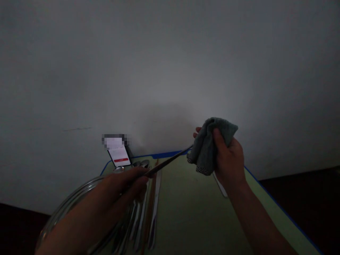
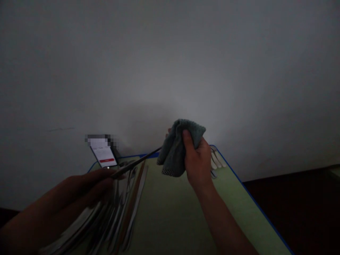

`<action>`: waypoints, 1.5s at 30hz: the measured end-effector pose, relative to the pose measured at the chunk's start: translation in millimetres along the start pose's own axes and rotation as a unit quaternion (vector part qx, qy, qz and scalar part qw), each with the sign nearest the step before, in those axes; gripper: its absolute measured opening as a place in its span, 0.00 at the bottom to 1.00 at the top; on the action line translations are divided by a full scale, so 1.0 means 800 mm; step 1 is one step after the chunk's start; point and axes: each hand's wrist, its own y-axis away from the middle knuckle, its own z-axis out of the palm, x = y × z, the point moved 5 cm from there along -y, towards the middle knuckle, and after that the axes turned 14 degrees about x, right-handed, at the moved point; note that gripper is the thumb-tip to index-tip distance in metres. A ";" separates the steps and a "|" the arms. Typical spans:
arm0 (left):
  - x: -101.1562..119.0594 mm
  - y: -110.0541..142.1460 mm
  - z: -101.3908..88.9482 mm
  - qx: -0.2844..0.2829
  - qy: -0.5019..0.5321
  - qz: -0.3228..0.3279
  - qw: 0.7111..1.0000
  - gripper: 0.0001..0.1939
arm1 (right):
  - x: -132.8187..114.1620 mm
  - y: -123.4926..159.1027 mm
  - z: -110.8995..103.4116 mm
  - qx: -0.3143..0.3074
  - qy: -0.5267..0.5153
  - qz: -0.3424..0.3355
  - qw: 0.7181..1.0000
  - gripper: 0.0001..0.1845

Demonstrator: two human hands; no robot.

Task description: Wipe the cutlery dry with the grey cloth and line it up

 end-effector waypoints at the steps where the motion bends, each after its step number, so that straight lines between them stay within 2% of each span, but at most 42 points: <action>1: 0.002 0.000 0.005 -0.029 -0.005 0.005 1.000 0.14 | 0.001 0.002 0.001 0.010 -0.015 0.015 1.000 0.16; 3: 0.010 0.000 0.019 -0.092 -0.023 0.026 0.995 0.14 | 0.005 0.009 0.004 0.041 -0.045 0.052 0.997 0.15; 5: 0.020 -0.001 0.030 -0.113 -0.030 0.052 0.992 0.14 | 0.010 0.021 0.008 0.059 -0.059 0.091 0.992 0.15; 8: 0.032 -0.005 0.043 -0.127 -0.026 0.079 0.988 0.13 | 0.021 0.042 0.020 0.020 -0.050 0.147 0.988 0.15; 10: 0.036 -0.008 0.050 -0.144 -0.011 0.078 0.986 0.13 | 0.028 0.049 0.024 -0.001 -0.043 0.161 0.986 0.15; 13: 0.038 -0.015 0.052 -0.144 0.001 0.069 0.987 0.13 | 0.037 0.044 0.019 0.010 -0.007 0.121 0.993 0.15; 16: 0.036 -0.021 0.045 -0.103 -0.016 0.063 0.993 0.13 | 0.038 0.026 0.011 -0.002 0.094 0.050 0.994 0.17; 18: 0.034 -0.025 0.037 -0.052 -0.024 0.050 0.997 0.13 | 0.031 0.016 0.009 -0.041 0.171 -0.003 0.984 0.17; 21: 0.030 -0.028 0.024 0.042 -0.011 0.018 0.999 0.14 | 0.014 0.011 0.014 -0.156 0.274 -0.083 0.946 0.14; 24: 0.031 -0.027 0.019 0.086 0.029 0.008 0.996 0.20 | 0.004 0.024 0.021 -0.320 0.364 -0.133 0.864 0.12; 27: 0.036 -0.025 0.025 0.043 0.032 0.025 0.998 0.19 | 0.003 0.045 0.022 -0.448 0.438 -0.160 0.763 0.10; 30: 0.038 -0.022 0.031 -0.013 0.019 0.037 0.999 0.14 | 0.004 0.060 0.021 -0.500 0.485 -0.172 0.696 0.10; 33: 0.035 -0.020 0.032 -0.032 0.017 0.027 0.999 0.18 | 0.001 0.069 0.022 -0.514 0.502 -0.180 0.672 0.11; 37: 0.025 -0.017 0.041 -0.068 -0.011 -0.022 0.997 0.26 | -0.003 0.077 0.024 -0.511 0.527 -0.189 0.652 0.06; 41: 0.023 -0.015 0.054 -0.128 -0.001 -0.033 0.991 0.28 | -0.007 0.082 0.029 -0.499 0.532 -0.211 0.651 0.05; 45: 0.021 -0.016 0.046 -0.110 0.004 -0.035 0.993 0.25 | -0.011 0.076 0.025 -0.499 0.529 -0.204 0.656 0.04</action>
